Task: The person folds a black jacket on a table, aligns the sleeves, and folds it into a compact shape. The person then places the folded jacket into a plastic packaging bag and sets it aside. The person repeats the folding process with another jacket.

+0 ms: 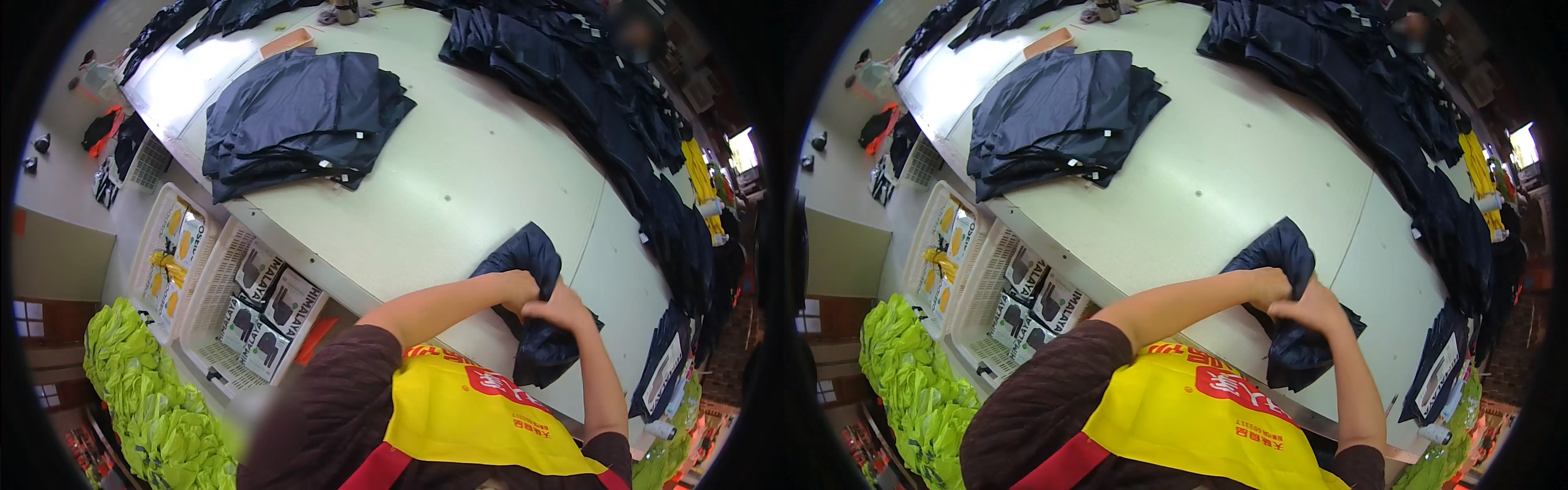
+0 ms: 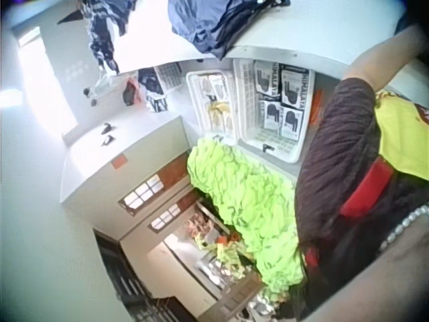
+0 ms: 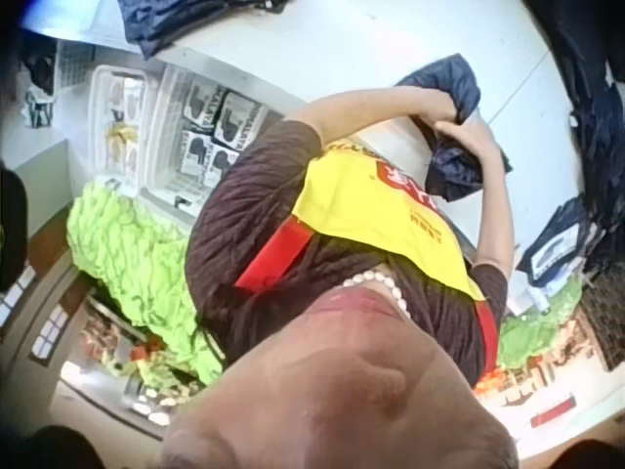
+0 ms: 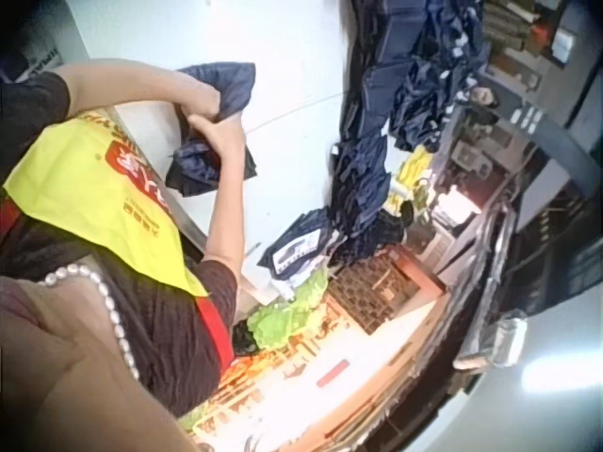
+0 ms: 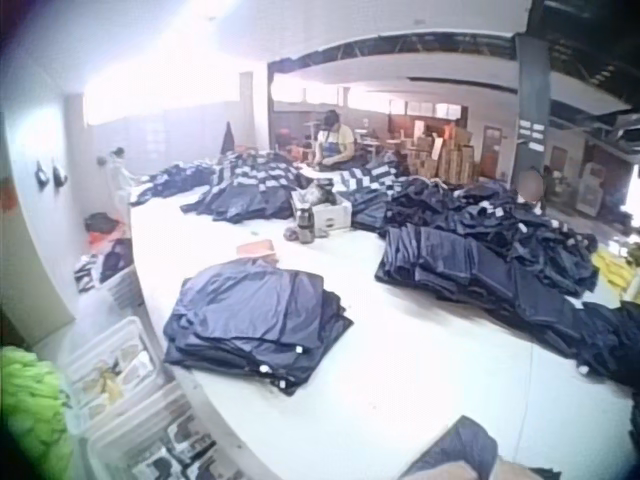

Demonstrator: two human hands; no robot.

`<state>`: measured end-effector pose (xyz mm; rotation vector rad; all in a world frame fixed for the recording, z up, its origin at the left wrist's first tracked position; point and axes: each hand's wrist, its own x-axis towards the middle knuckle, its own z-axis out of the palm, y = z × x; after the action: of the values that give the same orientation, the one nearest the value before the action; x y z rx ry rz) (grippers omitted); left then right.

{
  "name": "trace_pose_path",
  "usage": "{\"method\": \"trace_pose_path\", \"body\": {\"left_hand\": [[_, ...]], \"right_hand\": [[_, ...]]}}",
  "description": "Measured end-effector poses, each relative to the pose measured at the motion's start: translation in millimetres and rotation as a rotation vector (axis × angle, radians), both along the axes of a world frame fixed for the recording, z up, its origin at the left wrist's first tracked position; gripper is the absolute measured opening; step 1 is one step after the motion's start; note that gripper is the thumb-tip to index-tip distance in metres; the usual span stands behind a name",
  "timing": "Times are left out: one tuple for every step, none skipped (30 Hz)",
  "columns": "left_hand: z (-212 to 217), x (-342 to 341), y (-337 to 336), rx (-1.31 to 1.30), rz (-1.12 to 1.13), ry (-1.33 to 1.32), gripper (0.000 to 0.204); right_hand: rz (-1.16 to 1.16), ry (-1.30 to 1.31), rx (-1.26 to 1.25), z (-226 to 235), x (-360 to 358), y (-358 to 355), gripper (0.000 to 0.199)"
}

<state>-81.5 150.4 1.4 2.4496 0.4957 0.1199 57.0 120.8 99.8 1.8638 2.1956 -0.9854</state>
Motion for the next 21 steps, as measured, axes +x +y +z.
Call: {"method": "trace_pose_path", "body": {"left_hand": [[-7.2,2.3,0.9,-0.009,-0.008,0.003,0.038],[-15.3,4.7,1.0,-0.012,-0.019,0.0,0.039],[-23.8,5.7,0.5,-0.015,-0.03,-0.002,0.041],[-14.9,1.8,-2.8,0.012,-0.054,0.007,0.034],[-0.1,-4.9,-4.8,-0.06,-0.069,0.004,0.035],[9.9,-11.6,-6.7,-0.133,-0.084,0.0,0.036],[5.7,-19.0,-1.5,-0.236,-0.119,-0.151,0.04],[23.8,-37.3,10.1,-0.333,-0.123,-0.268,0.039],[49.8,-64.1,19.0,-0.331,0.122,-0.31,0.038],[56.0,-90.1,37.1,-0.166,0.484,-0.234,0.035],[59.6,-119.6,59.1,-0.002,0.784,-0.249,0.032],[17.2,-159.7,101.6,0.546,1.009,-0.438,0.025],[28.1,-206.1,125.8,0.81,1.199,-0.189,0.02],[41.7,-254.9,142.8,0.931,1.361,-0.14,0.017],[65.4,-278.6,134.1,1.016,1.544,-0.067,0.02],[53.7,-317.1,141.1,1.071,1.674,0.042,0.023],[33.1,-347.8,138.6,0.985,1.684,0.167,0.025],[19.4,-371.1,134.9,0.897,1.689,0.29,0.029],[15.3,-381.6,127.7,0.722,1.694,0.178,0.029],[12.6,-382.9,119.2,0.545,1.685,0.067,0.029],[10.5,-379.3,114.0,0.566,1.68,0.008,0.027]], "right_hand": [[0.062,-0.141,0.005,1.4,-11.2,-9.1,0.1],[0.121,-0.287,0.017,2.8,-16.6,-15.9,0.107],[0.17,-0.392,0.063,-9.1,-15.3,-24.1,0.101],[0.156,-0.447,0.126,-9.2,-18.8,-33.2,0.096],[0.156,-0.42,0.204,-18.6,-10.1,-41.4,0.093],[0.158,-0.392,0.281,-26.9,-1.5,-48.5,0.09],[0.125,-0.36,0.281,-24.6,-0.8,-51.3,0.086],[0.062,-0.306,0.268,-24.3,5.0,-55.2,0.086],[0.0,-0.247,0.259,-25.5,14.8,-56.2,0.086],[-0.057,-0.186,0.248,-26.1,23.8,-55.8,0.087],[-0.151,-0.155,0.196,-24.3,32.4,-57.1,0.088],[-0.257,-0.053,0.143,-25.3,49.8,-57.8,0.09],[-0.357,0.056,0.155,-37.3,77.7,-64.3,0.091],[-0.449,0.17,0.171,-51.6,105.1,-71.3,0.092],[-0.549,0.327,0.163,-64.5,132.8,-78.7,0.094],[-0.63,0.489,0.156,-71.2,149.5,-82.4,0.095],[-0.743,0.515,0.115,-65.3,155.6,-86.4,0.095],[-0.825,0.534,0.129,-62.2,161.5,-92.0,0.095],[-0.857,0.559,0.123,-52.1,161.5,-98.6,0.095],[-0.892,0.582,0.118,-43.7,161.8,-107.0,0.095],[-0.908,0.563,0.128,-46.9,172.5,-112.5,0.095]]}}
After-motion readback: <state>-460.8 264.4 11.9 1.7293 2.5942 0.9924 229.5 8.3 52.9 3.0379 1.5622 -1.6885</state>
